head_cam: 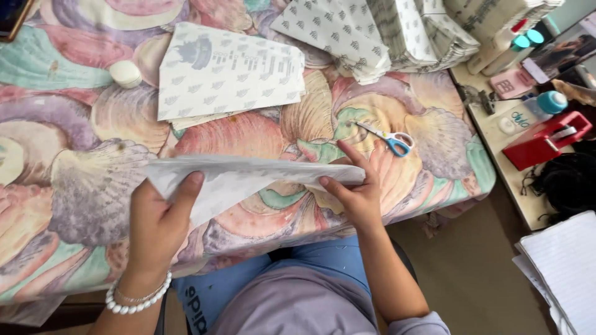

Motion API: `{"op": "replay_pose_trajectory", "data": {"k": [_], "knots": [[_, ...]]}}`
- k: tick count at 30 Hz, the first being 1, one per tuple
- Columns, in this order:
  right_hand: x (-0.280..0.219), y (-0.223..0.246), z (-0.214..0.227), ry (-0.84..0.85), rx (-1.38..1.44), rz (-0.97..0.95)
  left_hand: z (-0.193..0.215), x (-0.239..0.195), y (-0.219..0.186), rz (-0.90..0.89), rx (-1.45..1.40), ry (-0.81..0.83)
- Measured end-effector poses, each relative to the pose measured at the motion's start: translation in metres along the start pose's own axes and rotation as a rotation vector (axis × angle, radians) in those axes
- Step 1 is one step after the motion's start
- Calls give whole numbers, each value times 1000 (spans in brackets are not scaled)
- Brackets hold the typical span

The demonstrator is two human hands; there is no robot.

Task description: Folding printed paper sheets into bags on a table

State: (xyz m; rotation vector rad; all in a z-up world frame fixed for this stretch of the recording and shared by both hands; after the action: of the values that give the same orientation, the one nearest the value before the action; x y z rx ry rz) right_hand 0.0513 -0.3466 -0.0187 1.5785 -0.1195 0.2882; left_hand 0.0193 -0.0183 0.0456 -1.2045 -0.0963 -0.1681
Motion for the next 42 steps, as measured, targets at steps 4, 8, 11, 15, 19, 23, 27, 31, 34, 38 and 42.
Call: {"op": "replay_pose_trajectory", "data": {"k": [4,8,11,15,19,23,27,31,34,38,42], "knots": [[-5,9,6,-155,-11,23,8,-3,-39,-73,41,-50],[-7,13,7,-183,89,57,7,2,-28,-2,-96,-64],[1,14,-3,-183,101,-23,2,9,-3,6,-299,-68],[14,28,-13,-98,-56,52,4,17,-17,-84,-265,-84],[14,9,-8,-56,26,84,9,11,-30,-177,-50,-161],[7,-6,-5,-10,147,169,3,13,-48,-274,-63,-14],[9,-23,6,-63,119,238,6,14,-27,-277,-207,-10],[4,25,-1,-96,99,208,17,10,-50,-252,-102,-58],[2,22,14,-162,130,216,17,14,-47,-285,-219,-19],[1,-4,23,-164,152,137,-3,12,-21,-153,-492,63],[-1,-4,20,-158,152,207,9,8,-43,-185,-218,-86]]}}
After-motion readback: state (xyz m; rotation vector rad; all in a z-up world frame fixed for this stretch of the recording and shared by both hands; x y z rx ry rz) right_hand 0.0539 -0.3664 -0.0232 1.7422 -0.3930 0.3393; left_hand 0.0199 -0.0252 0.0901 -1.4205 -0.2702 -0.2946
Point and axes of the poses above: each hand's wrist, its own x-axis towards the middle knuckle, its own z-axis out of the back of the hand, y = z × x, the point moved 7 cm from there along x, towards the middle knuckle, and after that the axes turned 11 degrees about y, right-handed, at the moved point
